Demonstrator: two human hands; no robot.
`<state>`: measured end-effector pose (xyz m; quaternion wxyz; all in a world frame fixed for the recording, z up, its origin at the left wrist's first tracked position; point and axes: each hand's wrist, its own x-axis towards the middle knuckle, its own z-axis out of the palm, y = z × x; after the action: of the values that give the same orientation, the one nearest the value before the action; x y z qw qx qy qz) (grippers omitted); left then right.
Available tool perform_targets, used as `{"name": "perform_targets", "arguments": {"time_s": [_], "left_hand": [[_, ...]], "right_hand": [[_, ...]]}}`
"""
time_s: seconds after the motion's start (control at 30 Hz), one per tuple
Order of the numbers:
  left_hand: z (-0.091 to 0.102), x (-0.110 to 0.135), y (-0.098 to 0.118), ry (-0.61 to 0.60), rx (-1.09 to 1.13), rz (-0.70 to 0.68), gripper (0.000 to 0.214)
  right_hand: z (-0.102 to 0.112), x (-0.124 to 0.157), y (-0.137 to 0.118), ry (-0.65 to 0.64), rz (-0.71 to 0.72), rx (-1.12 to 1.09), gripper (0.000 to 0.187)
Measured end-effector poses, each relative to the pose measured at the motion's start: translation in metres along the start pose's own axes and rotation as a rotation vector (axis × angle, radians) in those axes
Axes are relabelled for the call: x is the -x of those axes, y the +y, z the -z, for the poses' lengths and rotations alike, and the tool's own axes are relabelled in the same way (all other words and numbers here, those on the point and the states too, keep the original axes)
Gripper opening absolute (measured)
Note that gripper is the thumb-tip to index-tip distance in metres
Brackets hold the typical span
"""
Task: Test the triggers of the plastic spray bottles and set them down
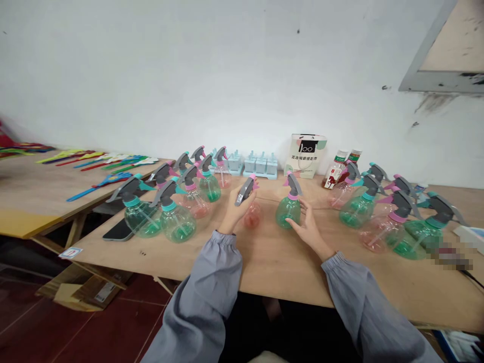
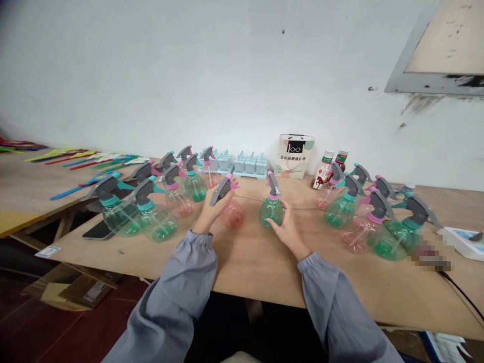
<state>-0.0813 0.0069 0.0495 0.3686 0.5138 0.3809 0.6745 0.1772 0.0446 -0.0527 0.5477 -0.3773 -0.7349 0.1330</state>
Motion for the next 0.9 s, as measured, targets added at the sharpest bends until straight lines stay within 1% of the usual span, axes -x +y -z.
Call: {"name": "perform_targets", "arguments": {"time_s": [0.07, 0.13, 0.2, 0.27, 0.33, 0.43, 0.47, 0.5, 0.57, 0.63, 0.67, 0.73, 0.83, 0.9], "left_hand": [[-0.001, -0.001, -0.002, 0.058, -0.094, -0.025, 0.019], [-0.003, -0.003, -0.005, 0.115, -0.132, -0.027, 0.013], [-0.005, -0.004, -0.008, 0.165, -0.137, -0.030, 0.013], [-0.005, -0.005, -0.009, 0.177, -0.156, -0.026, 0.015], [-0.003, -0.002, -0.009, 0.159, -0.186, -0.043, 0.026], [0.005, 0.011, -0.012, 0.129, -0.163, -0.113, 0.058], [0.009, 0.017, -0.014, 0.121, -0.157, -0.119, 0.066], [0.013, 0.024, -0.017, 0.113, -0.164, -0.108, 0.069], [0.019, 0.035, -0.026, 0.098, -0.210, -0.063, 0.069], [0.025, 0.040, -0.035, 0.097, -0.277, -0.032, 0.066], [0.027, 0.038, -0.040, 0.097, -0.336, -0.029, 0.065], [0.031, 0.025, -0.047, 0.093, -0.531, -0.032, 0.066], [0.035, -0.009, -0.054, 0.090, -0.891, 0.009, 0.071], [0.035, -0.035, -0.059, 0.125, -1.036, 0.069, 0.076]], "right_hand": [[0.000, 0.000, 0.001, -0.007, 0.003, 0.003, 0.076], [0.000, 0.000, 0.001, -0.007, 0.004, 0.003, 0.076], [0.000, 0.000, 0.000, -0.003, 0.001, 0.000, 0.076], [0.000, 0.000, -0.001, 0.001, -0.001, -0.005, 0.075], [0.000, -0.001, -0.001, -0.002, 0.001, -0.009, 0.075], [-0.001, -0.001, 0.000, -0.004, -0.005, -0.019, 0.075], [-0.001, -0.001, 0.000, -0.004, -0.008, -0.023, 0.075], [-0.001, -0.001, 0.001, -0.006, -0.011, -0.027, 0.075], [-0.001, -0.001, 0.001, -0.010, -0.015, -0.032, 0.075], [-0.001, -0.001, 0.002, -0.010, -0.013, -0.034, 0.075], [-0.001, -0.001, 0.002, -0.010, -0.009, -0.034, 0.075], [-0.001, -0.002, 0.002, -0.012, -0.003, -0.031, 0.074], [-0.003, -0.002, 0.001, -0.010, -0.005, -0.032, 0.075], [-0.005, -0.002, 0.001, -0.002, -0.004, -0.040, 0.075]]}}
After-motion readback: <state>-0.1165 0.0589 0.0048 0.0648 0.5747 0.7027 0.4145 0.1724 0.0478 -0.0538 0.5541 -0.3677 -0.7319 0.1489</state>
